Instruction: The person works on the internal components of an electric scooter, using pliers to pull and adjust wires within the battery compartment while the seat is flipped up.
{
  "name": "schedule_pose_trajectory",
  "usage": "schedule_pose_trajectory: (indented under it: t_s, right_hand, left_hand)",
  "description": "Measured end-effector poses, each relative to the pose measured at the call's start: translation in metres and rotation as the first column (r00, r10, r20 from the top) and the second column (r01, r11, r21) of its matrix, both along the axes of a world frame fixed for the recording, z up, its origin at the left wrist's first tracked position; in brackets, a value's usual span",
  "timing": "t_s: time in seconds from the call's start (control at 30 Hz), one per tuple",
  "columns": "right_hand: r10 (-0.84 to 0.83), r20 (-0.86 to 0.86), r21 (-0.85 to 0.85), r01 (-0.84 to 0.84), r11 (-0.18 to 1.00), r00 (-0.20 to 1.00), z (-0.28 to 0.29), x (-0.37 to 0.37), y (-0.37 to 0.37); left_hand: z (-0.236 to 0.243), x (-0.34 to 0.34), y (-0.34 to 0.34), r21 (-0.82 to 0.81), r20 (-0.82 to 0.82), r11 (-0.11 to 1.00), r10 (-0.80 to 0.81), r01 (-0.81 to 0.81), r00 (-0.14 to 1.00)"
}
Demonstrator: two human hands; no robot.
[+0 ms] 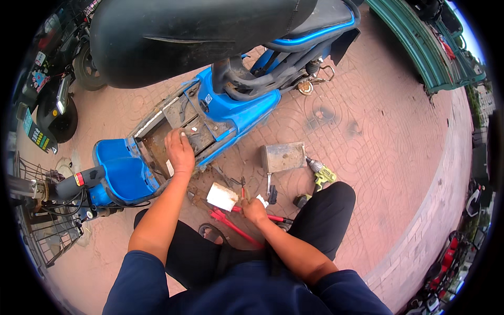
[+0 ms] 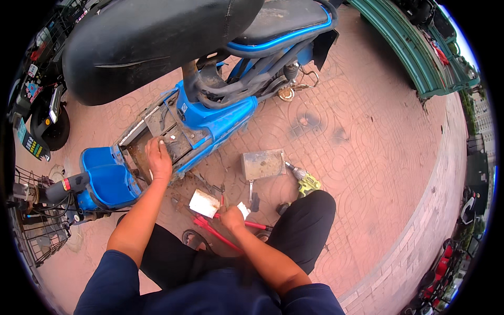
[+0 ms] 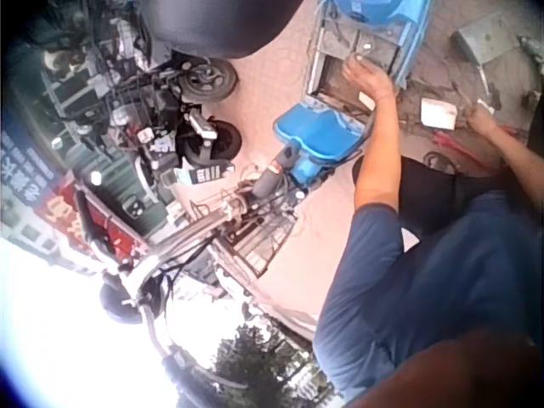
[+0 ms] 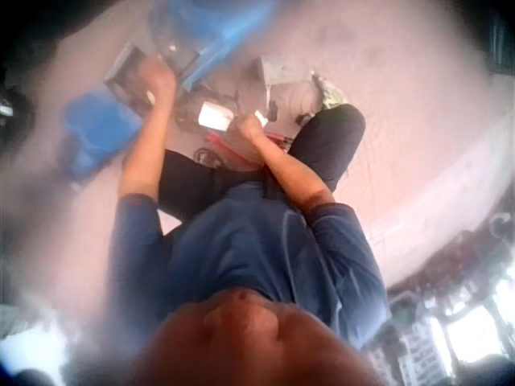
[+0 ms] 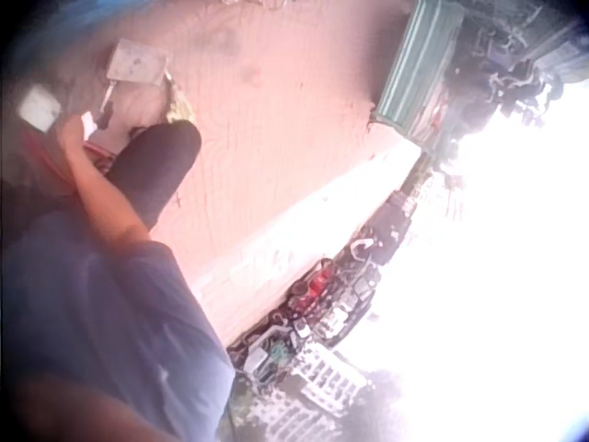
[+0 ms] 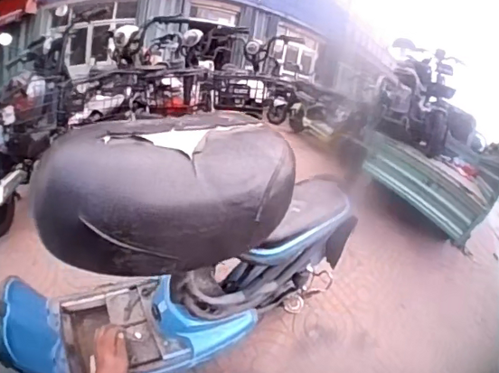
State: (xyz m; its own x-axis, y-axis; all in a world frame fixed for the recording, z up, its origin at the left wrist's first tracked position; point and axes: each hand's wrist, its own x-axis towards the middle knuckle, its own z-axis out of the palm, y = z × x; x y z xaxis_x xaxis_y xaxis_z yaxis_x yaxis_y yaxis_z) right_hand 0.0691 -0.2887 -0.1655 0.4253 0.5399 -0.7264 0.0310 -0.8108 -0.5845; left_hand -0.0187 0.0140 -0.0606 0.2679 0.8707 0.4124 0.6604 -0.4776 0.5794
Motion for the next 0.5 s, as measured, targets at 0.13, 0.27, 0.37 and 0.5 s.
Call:
schedule_pose_trajectory:
  t_s: [0.13, 0.27, 0.37, 0.5]
  right_hand:
    - [-0.294, 0.065, -0.055, 0.297, 0.953, 0.954, -0.044, 0.004, -0.012]
    - [-0.015, 0.138, -0.293, 0.055, 0.955, 0.990, -0.012, -0.011, -0.024]
    - [0.159, 0.043, -0.366, -0.132, 0.921, 0.986, -0.003, -0.014, -0.027]
    - [0.217, 0.059, -0.310, -0.189, 0.932, 0.974, 0.007, -0.009, -0.016]
  left_hand:
    - [0.000, 0.004, 0.003, 0.046, 0.002, 0.999, 0.000, 0.000, 1.000]
    - [-0.005, -0.001, 0.002, 0.019, -0.008, 1.000, 0.018, -0.018, 1.000]
    - [-0.006, -0.001, 0.003, 0.017, -0.011, 1.000, 0.009, -0.008, 1.000]
    - [-0.003, 0.000, 0.002, 0.003, -0.002, 1.000, -0.001, 0.001, 1.000]
